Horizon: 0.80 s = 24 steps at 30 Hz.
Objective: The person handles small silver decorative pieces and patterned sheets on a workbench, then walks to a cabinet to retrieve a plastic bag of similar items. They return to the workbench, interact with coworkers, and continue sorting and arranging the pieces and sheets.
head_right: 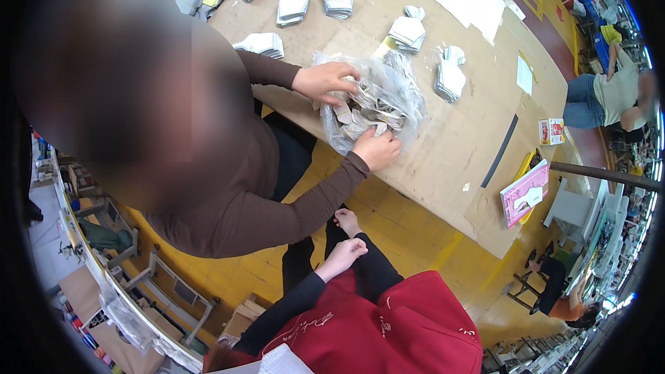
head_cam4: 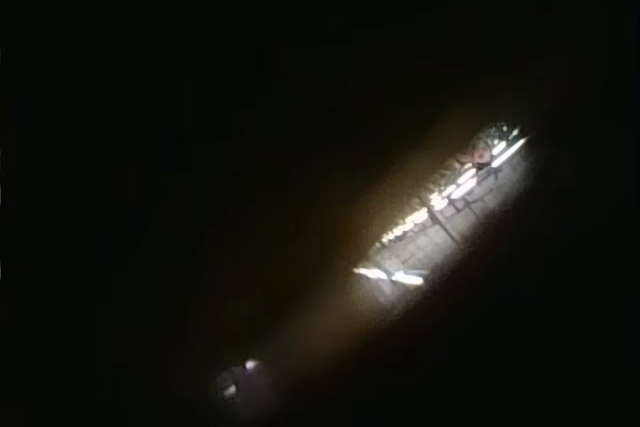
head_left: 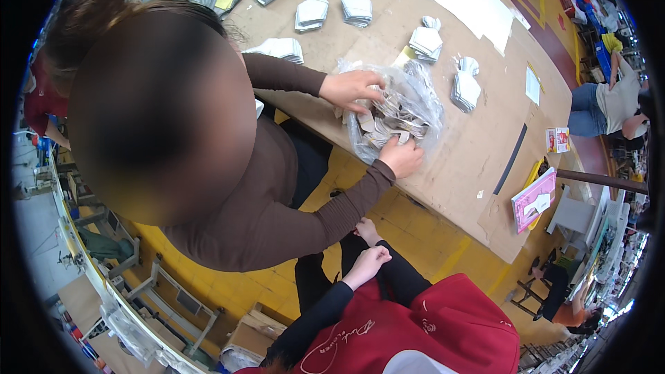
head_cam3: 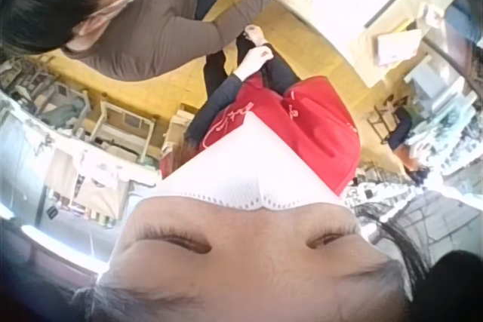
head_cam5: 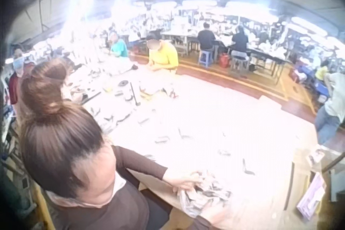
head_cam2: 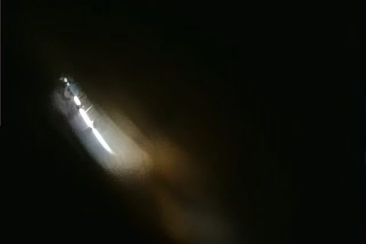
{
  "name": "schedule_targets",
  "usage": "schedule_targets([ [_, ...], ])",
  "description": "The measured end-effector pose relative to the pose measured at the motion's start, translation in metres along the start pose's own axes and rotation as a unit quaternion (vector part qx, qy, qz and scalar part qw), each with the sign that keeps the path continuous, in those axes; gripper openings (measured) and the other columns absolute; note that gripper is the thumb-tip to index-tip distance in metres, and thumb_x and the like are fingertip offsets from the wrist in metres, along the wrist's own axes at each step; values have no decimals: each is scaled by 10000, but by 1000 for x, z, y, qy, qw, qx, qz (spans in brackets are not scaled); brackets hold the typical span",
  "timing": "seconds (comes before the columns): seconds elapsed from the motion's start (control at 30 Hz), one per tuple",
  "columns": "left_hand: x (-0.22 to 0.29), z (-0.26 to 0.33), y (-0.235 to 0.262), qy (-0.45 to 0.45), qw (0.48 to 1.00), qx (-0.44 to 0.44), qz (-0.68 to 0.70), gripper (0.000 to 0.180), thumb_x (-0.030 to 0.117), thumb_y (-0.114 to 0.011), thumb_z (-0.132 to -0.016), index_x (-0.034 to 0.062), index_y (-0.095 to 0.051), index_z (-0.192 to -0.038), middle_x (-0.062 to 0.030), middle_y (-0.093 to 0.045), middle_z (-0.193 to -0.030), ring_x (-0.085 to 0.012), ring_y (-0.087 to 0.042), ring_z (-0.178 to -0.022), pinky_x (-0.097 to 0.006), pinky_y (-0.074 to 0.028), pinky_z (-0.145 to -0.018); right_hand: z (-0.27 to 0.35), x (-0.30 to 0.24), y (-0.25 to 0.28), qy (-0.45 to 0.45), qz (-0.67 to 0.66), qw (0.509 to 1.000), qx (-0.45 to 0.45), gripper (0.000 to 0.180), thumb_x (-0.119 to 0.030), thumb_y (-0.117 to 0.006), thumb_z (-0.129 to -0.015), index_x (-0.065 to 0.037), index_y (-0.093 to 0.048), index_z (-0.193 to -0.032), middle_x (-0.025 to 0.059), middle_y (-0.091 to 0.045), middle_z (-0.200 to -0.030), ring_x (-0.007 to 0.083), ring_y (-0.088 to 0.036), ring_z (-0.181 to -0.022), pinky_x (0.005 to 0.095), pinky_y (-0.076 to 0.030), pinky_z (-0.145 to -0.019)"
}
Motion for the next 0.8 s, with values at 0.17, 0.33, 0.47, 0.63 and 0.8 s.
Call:
schedule_targets([
  [0.17,-15,6,-1,60,997,-7,51,302,249,-694,-875,7,-620,-1040,-69,-669,-915,-147,-626,-941,-308,-489,-773,10,0,2,-13,102,995,-1,177,-137,-557,-930,-19,-652,-1021,89,-694,-798,143,-634,-630,273,-517,-565],
  [0.33,-21,18,-15,94,956,-112,255,212,215,-721,-857,17,-649,-874,-24,-670,-828,-122,-633,-798,-279,-497,-752,6,0,13,26,106,994,22,199,-173,-583,-933,-32,-674,-1041,66,-686,-783,130,-622,-623,268,-500,-555],
  [0.47,-4,16,-8,64,990,-45,114,180,214,-701,-850,41,-656,-842,-41,-674,-770,-128,-649,-734,-282,-494,-703,2,-2,20,-8,97,995,5,191,-168,-579,-935,-31,-664,-1037,62,-677,-778,123,-604,-604,264,-476,-533],
  [0.63,10,12,3,79,992,66,-67,154,227,-666,-839,74,-645,-851,-83,-678,-815,-247,-665,-786,-382,-498,-694,-5,-11,32,5,57,998,38,193,-173,-558,-944,-38,-655,-1041,57,-672,-768,119,-587,-585,269,-462,-517],
  [0.8,-20,3,11,70,940,232,-242,98,166,-588,-827,77,-629,-832,-124,-669,-861,-320,-651,-851,-442,-495,-716,8,-6,32,35,245,962,116,221,-184,-569,-876,-50,-692,-1002,120,-711,-823,226,-682,-734,348,-543,-693],
])
Point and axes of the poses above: each hand's wrist, its own z-axis away from the middle knuckle, its own y-axis out of the back of the hand, x = y × z, the point moved 5 cm from there along -z, towards the middle knuckle
